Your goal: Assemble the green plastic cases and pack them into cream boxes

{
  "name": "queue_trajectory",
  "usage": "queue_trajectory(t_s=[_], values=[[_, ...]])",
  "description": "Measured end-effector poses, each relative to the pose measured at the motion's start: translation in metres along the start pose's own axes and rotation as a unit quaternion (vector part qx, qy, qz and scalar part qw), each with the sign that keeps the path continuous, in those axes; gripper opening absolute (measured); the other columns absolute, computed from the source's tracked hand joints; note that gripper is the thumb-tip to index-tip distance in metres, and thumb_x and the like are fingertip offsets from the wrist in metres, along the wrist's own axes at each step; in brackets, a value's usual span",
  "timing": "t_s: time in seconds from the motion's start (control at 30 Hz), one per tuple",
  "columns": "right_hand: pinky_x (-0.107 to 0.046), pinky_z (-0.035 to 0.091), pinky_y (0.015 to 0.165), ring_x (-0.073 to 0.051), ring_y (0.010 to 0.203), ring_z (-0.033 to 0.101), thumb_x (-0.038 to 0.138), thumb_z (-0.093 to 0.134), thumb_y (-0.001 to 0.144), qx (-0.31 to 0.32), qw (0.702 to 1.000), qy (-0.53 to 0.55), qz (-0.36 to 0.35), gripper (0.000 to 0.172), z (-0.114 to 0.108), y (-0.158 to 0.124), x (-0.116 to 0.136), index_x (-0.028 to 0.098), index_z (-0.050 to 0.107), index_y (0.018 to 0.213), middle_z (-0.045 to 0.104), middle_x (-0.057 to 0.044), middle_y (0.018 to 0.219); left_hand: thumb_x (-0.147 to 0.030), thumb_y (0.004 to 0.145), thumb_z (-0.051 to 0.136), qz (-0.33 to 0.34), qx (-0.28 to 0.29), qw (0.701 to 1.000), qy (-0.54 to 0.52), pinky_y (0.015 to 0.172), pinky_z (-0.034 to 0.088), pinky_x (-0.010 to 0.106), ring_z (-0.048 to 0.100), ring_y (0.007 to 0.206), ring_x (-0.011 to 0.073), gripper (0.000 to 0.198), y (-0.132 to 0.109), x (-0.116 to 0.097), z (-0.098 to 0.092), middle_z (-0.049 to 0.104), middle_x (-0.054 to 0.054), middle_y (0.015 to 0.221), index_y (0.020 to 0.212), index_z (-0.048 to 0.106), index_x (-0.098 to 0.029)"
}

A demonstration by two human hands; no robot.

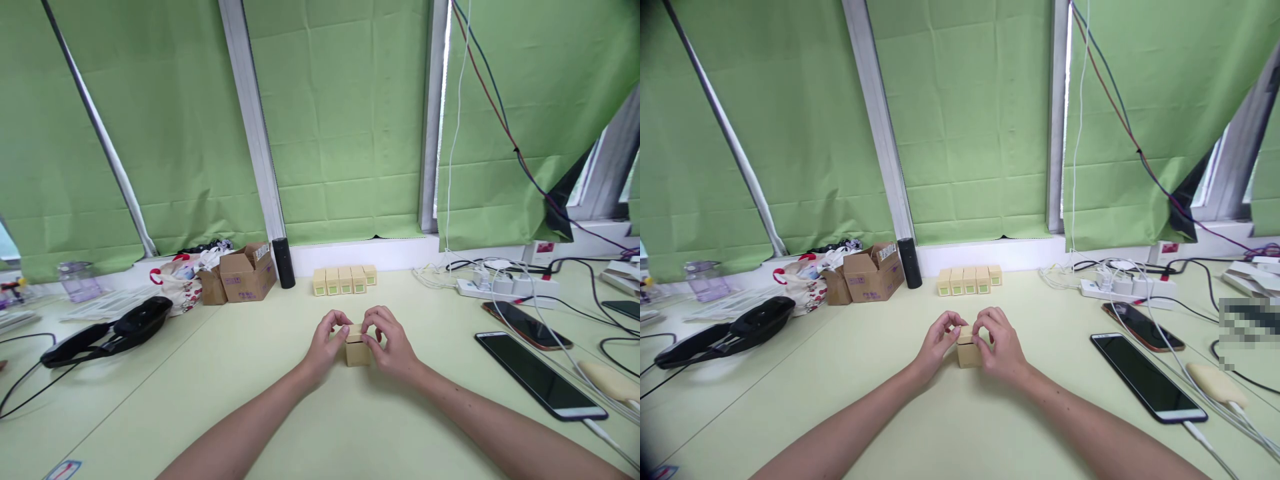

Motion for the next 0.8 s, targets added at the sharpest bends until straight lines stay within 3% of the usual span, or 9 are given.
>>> queue_trajectory(t_s=[0.37,0.8], values=[[-0.036,0.048,0.064,-0.028,0.096,0.058,0.014,0.059,0.084,0.008,1.000,-0.015,-0.024,0.013,0.0004,-0.0020,0.0012,0.027,0.060,0.086,0.061,-0.008,0.098,-0.050,0.091,0.063,0.001,0.007,1.000,0.015,0.094,0.038,0.037,0.056,0.105,0.0263,0.028,-0.0007,0.0006,-0.0009,0.064,0.006,0.103,0.098,0.060,-0.022],[-0.039,0.048,0.073,-0.028,0.097,0.057,0.010,0.062,0.078,0.027,0.994,-0.072,-0.079,0.019,-0.0006,-0.0030,0.0010,0.027,0.055,0.084,0.062,-0.007,0.099,-0.039,0.088,0.065,0.010,0.009,1.000,0.027,0.093,0.038,0.037,0.055,0.108,0.0264,0.021,-0.0016,0.0045,-0.0019,0.064,0.006,0.107,0.101,0.061,-0.023]])
Point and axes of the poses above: each hand's wrist, its own y-axis towards the middle knuckle, its own z-axis out of the palm, x = y × z, the point moved 3 cm from there along y, towards the middle knuckle
